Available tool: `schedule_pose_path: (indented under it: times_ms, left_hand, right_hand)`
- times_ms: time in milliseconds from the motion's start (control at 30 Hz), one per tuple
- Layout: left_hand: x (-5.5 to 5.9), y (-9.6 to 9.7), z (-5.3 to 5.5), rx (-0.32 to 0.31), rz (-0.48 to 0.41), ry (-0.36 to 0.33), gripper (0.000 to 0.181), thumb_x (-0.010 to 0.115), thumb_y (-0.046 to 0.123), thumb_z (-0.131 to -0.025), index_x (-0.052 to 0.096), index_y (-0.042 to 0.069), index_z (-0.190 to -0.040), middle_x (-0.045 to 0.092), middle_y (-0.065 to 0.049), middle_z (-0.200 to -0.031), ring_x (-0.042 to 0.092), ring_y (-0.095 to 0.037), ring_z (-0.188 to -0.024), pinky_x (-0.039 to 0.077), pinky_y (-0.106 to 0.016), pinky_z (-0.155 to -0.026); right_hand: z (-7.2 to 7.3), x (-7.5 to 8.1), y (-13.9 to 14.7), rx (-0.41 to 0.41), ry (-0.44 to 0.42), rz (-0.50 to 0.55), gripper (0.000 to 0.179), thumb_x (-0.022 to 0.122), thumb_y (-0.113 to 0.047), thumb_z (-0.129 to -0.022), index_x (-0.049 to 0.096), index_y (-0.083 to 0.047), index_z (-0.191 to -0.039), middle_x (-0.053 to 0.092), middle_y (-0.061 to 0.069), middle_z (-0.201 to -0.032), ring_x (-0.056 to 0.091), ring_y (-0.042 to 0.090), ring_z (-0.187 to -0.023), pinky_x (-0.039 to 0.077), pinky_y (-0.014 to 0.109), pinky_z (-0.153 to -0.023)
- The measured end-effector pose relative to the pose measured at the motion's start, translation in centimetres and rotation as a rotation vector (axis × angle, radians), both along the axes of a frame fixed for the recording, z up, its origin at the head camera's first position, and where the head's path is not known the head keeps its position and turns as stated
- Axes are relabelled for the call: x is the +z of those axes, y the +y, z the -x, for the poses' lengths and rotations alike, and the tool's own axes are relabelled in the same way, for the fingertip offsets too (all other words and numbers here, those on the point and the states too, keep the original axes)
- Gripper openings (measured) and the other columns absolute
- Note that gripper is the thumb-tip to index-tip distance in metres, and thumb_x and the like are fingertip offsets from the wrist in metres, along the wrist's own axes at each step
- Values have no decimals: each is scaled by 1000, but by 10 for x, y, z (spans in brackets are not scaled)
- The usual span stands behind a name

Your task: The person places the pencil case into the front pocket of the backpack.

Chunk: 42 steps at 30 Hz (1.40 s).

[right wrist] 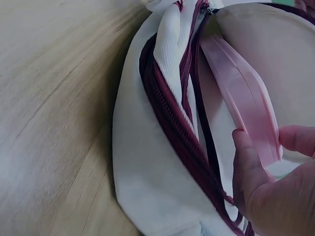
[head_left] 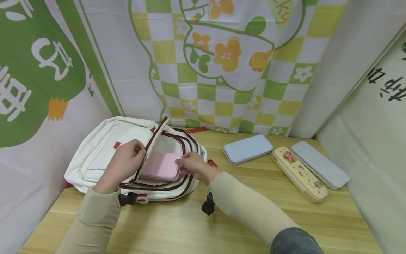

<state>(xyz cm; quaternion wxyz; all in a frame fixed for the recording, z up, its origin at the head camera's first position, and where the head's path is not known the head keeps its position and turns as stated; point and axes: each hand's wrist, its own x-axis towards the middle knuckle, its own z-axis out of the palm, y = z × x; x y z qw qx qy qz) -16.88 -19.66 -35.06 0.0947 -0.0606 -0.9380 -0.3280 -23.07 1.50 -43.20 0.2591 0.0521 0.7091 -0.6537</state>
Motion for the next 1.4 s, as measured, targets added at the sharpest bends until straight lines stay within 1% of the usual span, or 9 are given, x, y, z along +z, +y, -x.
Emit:
schedule_pose_path:
  times_ms: [200, 433, 567, 667, 900, 1033, 1167, 1333, 1400]
  left_hand:
    - [0, 0, -1, 3, -11, -3, 9, 55, 5, -95, 63, 0, -92, 62, -7, -77, 55, -21, -69, 44, -39, -67]
    - [0, 0, -2, -2, -11, -3, 10, 56, 5, -95, 63, -1, -92, 63, -8, -78, 56, -21, -70, 45, -39, -68]
    - [1, -1, -2, -3, -10, -5, 10, 55, 5, -94, 63, -1, -92, 63, -8, -78, 56, -21, -70, 44, -39, -68]
    - [0, -2, -2, -4, -13, -17, 10, 55, 5, -95, 63, 0, -92, 62, -7, -78, 55, -21, -69, 44, -38, -67]
    - [-3, -5, -2, 1, -21, -38, 11, 54, 6, -96, 63, -1, -95, 63, -8, -80, 56, -21, -71, 45, -38, -68]
    - [-3, -4, -1, 2, -26, -52, 12, 54, 6, -97, 63, -1, -97, 63, -9, -82, 56, -22, -72, 45, -38, -68]
    - [-3, -4, -1, 3, -25, -52, 12, 54, 7, -97, 63, -1, -97, 63, -9, -82, 57, -22, -73, 45, -39, -69]
    - [-2, -4, -3, 2, -28, -62, 13, 54, 7, -97, 63, -2, -98, 64, -10, -83, 57, -23, -74, 45, -39, -70]
    - [-3, -4, -3, 0, -29, -64, 13, 54, 7, -97, 63, -3, -98, 64, -10, -83, 57, -23, -74, 45, -39, -70]
  right_hand:
    - [0, -1, -12, 11, 13, 11, 34, 65, -3, -98, 52, 10, -126, 58, 14, -105, 64, 19, -84, 59, 37, -85]
    - [-1, -10, -26, 17, 27, -18, 24, 65, 1, -95, 55, 10, -115, 58, 13, -99, 69, 20, -74, 60, 32, -75]
    - [-3, -14, -33, -1, 48, -49, 18, 65, 2, -93, 57, 9, -108, 57, 13, -98, 67, 20, -74, 59, 31, -74]
    - [-4, -17, -37, -15, 49, -75, 17, 65, 3, -93, 57, 8, -107, 56, 13, -98, 64, 19, -74, 58, 30, -73]
    - [-3, -23, -43, 19, 112, -193, 26, 65, -1, -92, 59, 9, -115, 59, 15, -103, 62, 17, -68, 56, 27, -66]
    - [-3, -23, -41, 32, 125, -243, 25, 65, -3, -93, 60, 8, -115, 61, 14, -98, 59, 14, -62, 53, 25, -61]
    - [-3, -20, -39, 43, 119, -256, 33, 65, -4, -93, 59, 7, -123, 61, 12, -90, 58, 15, -62, 50, 26, -59]
    - [-5, -14, -34, 79, 142, -283, 40, 66, -7, -94, 57, 7, -131, 66, 12, -80, 63, 17, -64, 51, 28, -62]
    - [-6, -9, -31, 100, 153, -296, 41, 66, -9, -96, 57, 7, -133, 68, 14, -85, 67, 20, -69, 52, 30, -65]
